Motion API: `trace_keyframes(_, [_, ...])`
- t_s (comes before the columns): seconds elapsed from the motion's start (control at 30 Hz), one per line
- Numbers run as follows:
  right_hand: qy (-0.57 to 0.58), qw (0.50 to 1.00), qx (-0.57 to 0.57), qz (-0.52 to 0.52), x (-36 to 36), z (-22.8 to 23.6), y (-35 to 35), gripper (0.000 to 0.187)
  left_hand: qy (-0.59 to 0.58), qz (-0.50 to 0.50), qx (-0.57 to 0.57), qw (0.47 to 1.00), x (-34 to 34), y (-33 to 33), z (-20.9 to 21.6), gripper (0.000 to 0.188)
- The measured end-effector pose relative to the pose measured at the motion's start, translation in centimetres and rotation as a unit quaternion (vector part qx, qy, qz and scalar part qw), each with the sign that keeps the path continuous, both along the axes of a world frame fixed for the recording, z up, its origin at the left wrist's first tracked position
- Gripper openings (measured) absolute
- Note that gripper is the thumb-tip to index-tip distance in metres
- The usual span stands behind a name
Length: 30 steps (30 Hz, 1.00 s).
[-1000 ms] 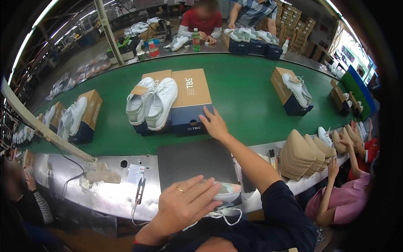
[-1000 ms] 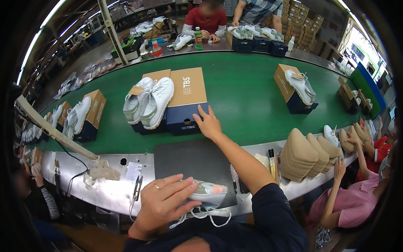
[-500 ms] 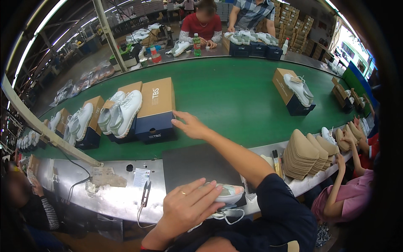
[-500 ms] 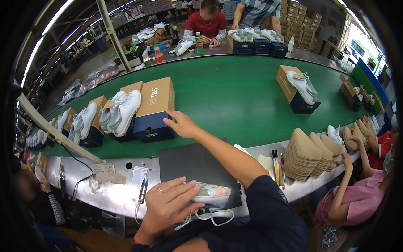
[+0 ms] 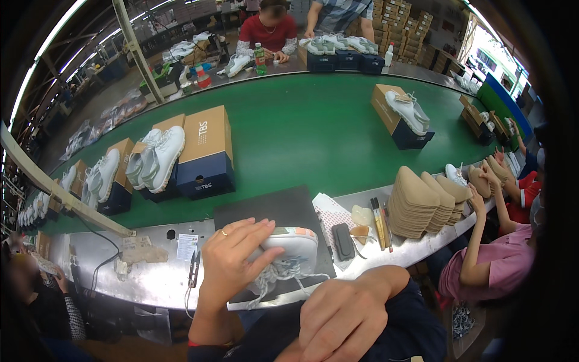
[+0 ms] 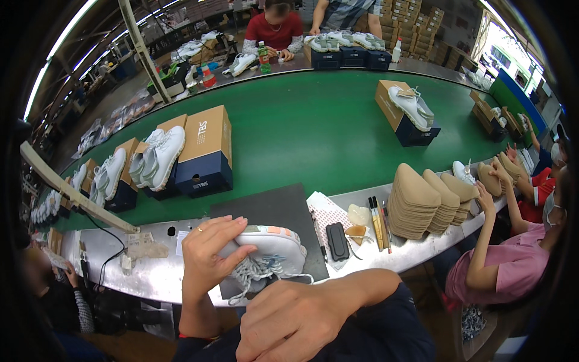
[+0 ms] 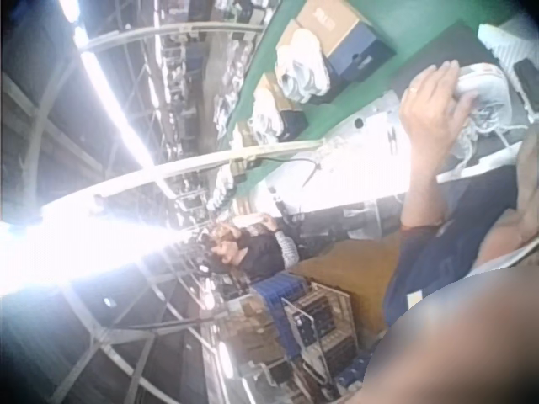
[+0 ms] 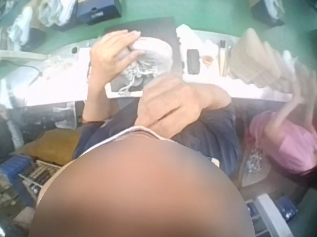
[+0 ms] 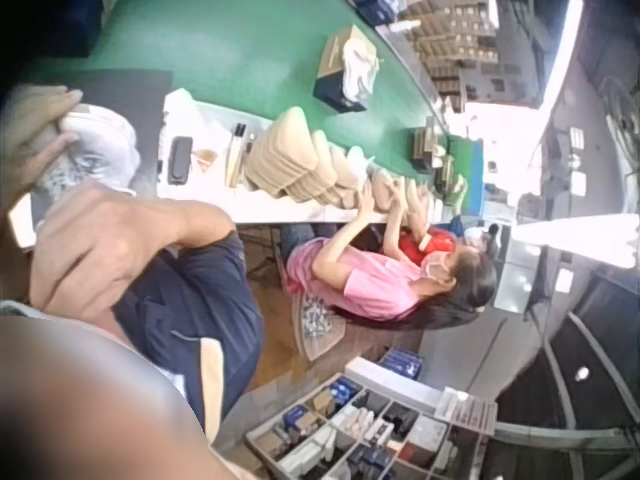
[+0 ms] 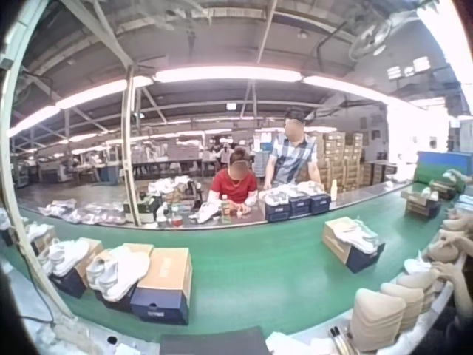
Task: The person inspects white sneakers on a factory assembly line, turning them over to check the soles and uppers, then places them into branded boxes. The person also uses a small tool to adjust or remove a tag from the shoes before packaging.
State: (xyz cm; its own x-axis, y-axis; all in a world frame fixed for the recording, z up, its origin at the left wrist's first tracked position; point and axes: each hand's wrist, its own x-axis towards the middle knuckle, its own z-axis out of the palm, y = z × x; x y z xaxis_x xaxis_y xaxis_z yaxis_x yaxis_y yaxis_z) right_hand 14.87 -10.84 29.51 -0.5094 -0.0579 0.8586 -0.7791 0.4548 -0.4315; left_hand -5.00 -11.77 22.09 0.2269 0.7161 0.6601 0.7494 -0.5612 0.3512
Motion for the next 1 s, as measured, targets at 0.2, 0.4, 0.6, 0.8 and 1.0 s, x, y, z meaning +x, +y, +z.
trace_keyframes(0.2, [-0.038,0.997,0.038,-0.061,2.5,-1.8,-0.5,0.014,0.013,0.012,0.010,1.000,0.9,-0.3,0.4,0.040])
trace_keyframes(0.4, [-0.114,0.841,-0.102,-0.519,2.3,-8.6,4.0,0.044,-0.019,-0.006,-0.019,1.000,0.9,0.0,-0.2,0.043])
trace_keyframes(0.6, [-0.196,0.790,-0.431,-0.390,0.0,-15.9,7.7,0.046,-0.358,-0.081,-0.236,0.900,-2.8,2.0,-4.4,0.046])
trace_keyframes(0.8, [-0.191,0.791,-0.386,-0.434,-1.5,-17.5,8.9,0.040,-0.452,-0.035,-0.194,0.870,-3.1,3.7,-9.2,0.043])
trace_keyframes(1.0, [-0.191,0.787,-0.380,-0.446,-2.2,-16.9,8.6,0.041,-0.432,-0.011,-0.192,0.881,-4.0,3.6,-9.2,0.046])
